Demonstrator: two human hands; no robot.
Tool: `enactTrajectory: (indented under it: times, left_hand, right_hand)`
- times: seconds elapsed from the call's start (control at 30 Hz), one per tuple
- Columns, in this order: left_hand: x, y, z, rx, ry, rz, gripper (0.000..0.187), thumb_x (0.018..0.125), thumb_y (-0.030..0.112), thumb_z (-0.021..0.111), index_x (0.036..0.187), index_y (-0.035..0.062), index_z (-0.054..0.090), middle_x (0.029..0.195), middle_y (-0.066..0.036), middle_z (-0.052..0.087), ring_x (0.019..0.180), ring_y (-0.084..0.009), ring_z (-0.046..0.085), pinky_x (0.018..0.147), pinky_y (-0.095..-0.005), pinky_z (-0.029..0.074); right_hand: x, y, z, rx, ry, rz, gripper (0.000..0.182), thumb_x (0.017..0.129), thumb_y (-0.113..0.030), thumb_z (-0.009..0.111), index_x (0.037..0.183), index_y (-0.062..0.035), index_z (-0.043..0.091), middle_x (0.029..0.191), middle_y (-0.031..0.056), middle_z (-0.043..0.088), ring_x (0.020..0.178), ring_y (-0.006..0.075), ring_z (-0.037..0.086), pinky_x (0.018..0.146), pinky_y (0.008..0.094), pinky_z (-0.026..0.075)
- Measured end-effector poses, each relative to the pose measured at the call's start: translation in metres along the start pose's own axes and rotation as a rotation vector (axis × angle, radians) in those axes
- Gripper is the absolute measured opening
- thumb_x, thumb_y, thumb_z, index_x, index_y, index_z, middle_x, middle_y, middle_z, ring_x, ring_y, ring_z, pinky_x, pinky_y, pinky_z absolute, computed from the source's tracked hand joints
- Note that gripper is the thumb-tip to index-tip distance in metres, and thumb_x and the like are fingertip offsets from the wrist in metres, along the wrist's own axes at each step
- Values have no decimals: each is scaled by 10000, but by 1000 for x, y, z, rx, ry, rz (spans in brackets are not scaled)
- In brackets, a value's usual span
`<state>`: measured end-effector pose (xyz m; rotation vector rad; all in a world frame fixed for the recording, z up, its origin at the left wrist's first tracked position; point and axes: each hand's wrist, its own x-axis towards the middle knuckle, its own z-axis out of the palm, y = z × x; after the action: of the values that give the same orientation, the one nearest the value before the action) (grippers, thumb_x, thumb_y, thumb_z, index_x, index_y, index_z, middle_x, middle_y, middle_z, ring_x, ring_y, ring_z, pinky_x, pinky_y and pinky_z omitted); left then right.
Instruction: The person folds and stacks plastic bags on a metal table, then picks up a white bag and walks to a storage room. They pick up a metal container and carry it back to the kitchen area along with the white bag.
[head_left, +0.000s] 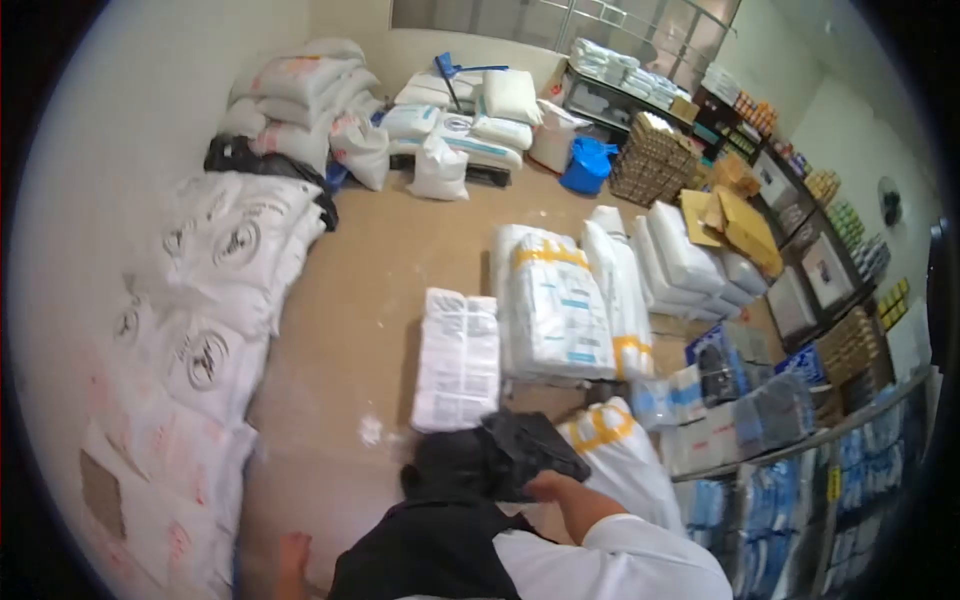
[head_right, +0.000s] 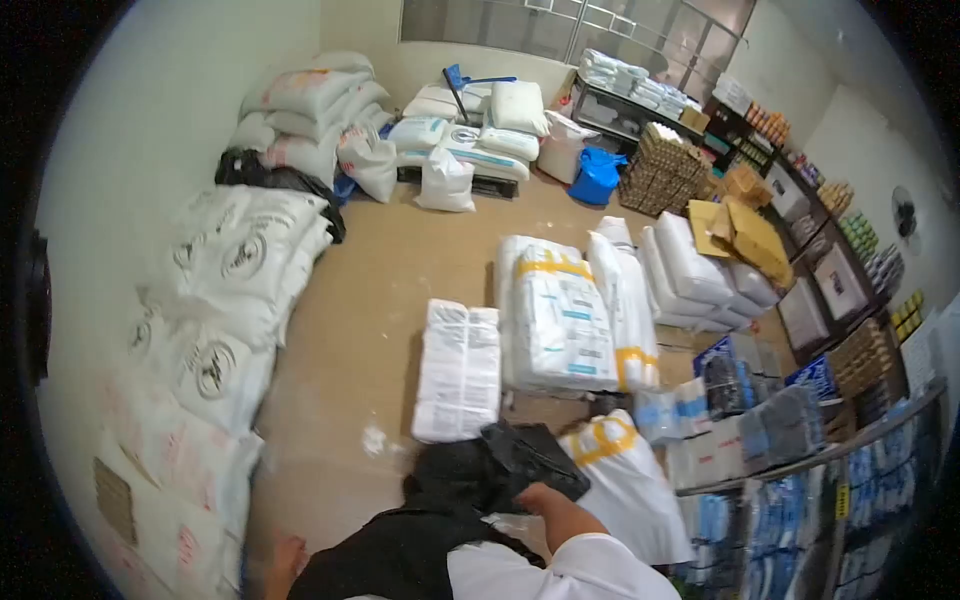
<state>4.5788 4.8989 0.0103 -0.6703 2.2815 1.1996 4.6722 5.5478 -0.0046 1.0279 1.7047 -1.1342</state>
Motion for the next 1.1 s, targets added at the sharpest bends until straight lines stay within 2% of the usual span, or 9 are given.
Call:
enactTrajectory:
  times: [0.1, 0.17, 0.4, 0.57, 0.63, 0.7, 0.77, 0.83, 1.1]
  left_hand:
    - [37, 29, -32, 207, -215, 180, 227, 812, 263, 613, 813, 37, 604, 702, -72, 574, 616, -214, 563, 570, -369, 469]
    - [82, 38, -40, 493, -353, 316, 220, 831, 261, 596, 860, 47, 637, 744, -94, 609, 631, -234, 596, 566, -393, 480]
    - [200, 168, -58, 434, -433, -128, 219, 840, 259, 589, 853, 49, 649, 735, -103, 620, 638, -244, 612, 570, -399, 485]
    - [347, 295, -89, 878, -504, 283, 220, 847, 258, 584, 848, 50, 658, 729, -110, 627, 643, -251, 624, 573, -403, 489]
    - [412, 367, -102, 929, -426, 383, 221, 850, 257, 582, 846, 50, 661, 726, -113, 630, 645, -254, 629, 574, -405, 490]
    - [504, 433, -90, 351, -304, -169, 236, 844, 270, 593, 788, 56, 675, 641, -107, 620, 633, -256, 644, 562, -420, 488]
    - [631, 489, -90, 934, -515, 203, 295, 866, 345, 602, 949, 66, 646, 850, -121, 631, 655, -225, 619, 493, -379, 462]
    - [663, 592, -78, 564, -392, 161, 306, 853, 323, 603, 994, 52, 607, 852, -88, 606, 625, -213, 574, 471, -344, 427]
    - [722, 806, 60, 352, -391, 135, 250, 836, 286, 564, 901, 50, 614, 796, -97, 622, 640, -219, 622, 480, -336, 460]
  right_hand:
    - [57, -167, 16, -257, -6, -346, 378, 806, -458, 699, 751, -84, 700, 589, 85, 580, 493, 212, 555, 453, 381, 456]
    - [52, -282, -9, -782, 199, -839, 509, 835, -529, 608, 924, -39, 709, 908, 192, 694, 865, 338, 664, 777, 430, 518]
    - [22, -523, -90, 202, 320, -876, 387, 871, -336, 644, 1051, 5, 677, 899, 83, 691, 744, 184, 653, 698, 297, 535]
    - [135, -455, -80, -93, 481, -317, 440, 839, -474, 613, 710, -59, 680, 639, 102, 640, 593, 215, 612, 580, 379, 495]
    - [160, -379, -47, -80, 349, -89, 532, 876, -542, 484, 856, -62, 713, 872, 182, 697, 835, 342, 671, 829, 465, 487]
    - [166, -369, -37, -499, -272, 68, 582, 812, -499, 649, 1281, -158, 599, 1344, 103, 562, 1172, 252, 562, 898, 454, 483]
    - [111, -408, -36, 196, -170, 425, 647, 842, -515, 621, 1381, -179, 493, 1392, 111, 516, 1160, 269, 567, 894, 466, 476]
    - [133, -405, -28, 655, -25, 514, 511, 881, -471, 629, 1248, -119, 578, 1000, 143, 677, 689, 211, 633, 600, 372, 536]
    - [387, -494, -119, 393, -110, 110, 506, 822, -573, 627, 877, -73, 674, 770, 103, 639, 642, 229, 584, 543, 407, 468]
